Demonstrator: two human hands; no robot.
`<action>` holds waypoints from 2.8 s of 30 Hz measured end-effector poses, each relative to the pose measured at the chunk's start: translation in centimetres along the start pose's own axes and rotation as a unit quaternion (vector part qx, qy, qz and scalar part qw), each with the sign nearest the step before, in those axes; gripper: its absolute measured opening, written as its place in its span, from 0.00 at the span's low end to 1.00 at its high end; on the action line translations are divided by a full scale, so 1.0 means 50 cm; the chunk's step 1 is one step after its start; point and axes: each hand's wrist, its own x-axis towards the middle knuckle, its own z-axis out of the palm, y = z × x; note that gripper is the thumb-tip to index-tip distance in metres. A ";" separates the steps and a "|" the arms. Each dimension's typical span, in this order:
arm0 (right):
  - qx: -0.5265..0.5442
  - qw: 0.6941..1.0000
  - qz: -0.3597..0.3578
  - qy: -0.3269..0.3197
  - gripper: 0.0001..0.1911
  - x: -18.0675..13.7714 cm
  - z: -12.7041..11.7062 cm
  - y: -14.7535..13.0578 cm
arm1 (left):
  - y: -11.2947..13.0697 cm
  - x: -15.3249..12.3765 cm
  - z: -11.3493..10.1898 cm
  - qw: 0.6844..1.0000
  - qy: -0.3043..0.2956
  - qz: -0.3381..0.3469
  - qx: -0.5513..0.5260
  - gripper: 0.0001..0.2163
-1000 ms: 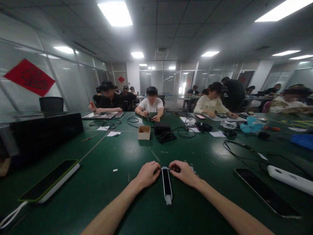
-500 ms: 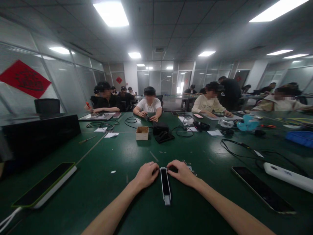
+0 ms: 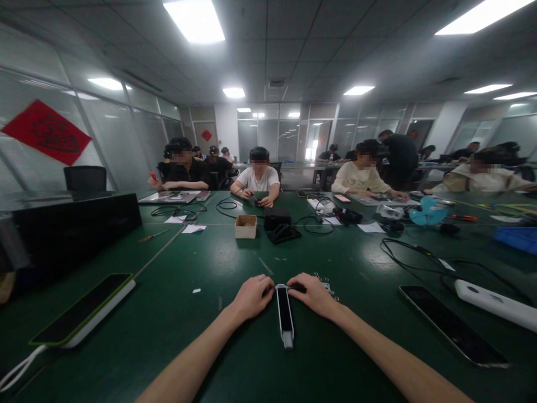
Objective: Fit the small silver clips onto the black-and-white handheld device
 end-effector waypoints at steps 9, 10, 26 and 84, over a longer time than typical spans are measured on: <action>0.005 1.000 -0.001 0.010 0.09 0.002 0.003 0.002 | -0.004 0.000 0.004 1.000 0.008 0.008 0.003 0.05; 0.004 1.000 0.000 0.010 0.09 0.002 0.002 0.001 | -0.005 0.000 0.005 1.000 0.010 0.010 0.003 0.04; -0.003 1.000 0.000 -0.002 0.09 0.000 -0.005 -0.002 | -0.004 0.000 0.003 1.000 0.005 0.008 0.004 0.05; -0.049 0.999 -0.023 -0.004 0.09 -0.004 -0.015 -0.011 | -0.006 0.001 0.007 1.000 0.007 0.009 0.006 0.05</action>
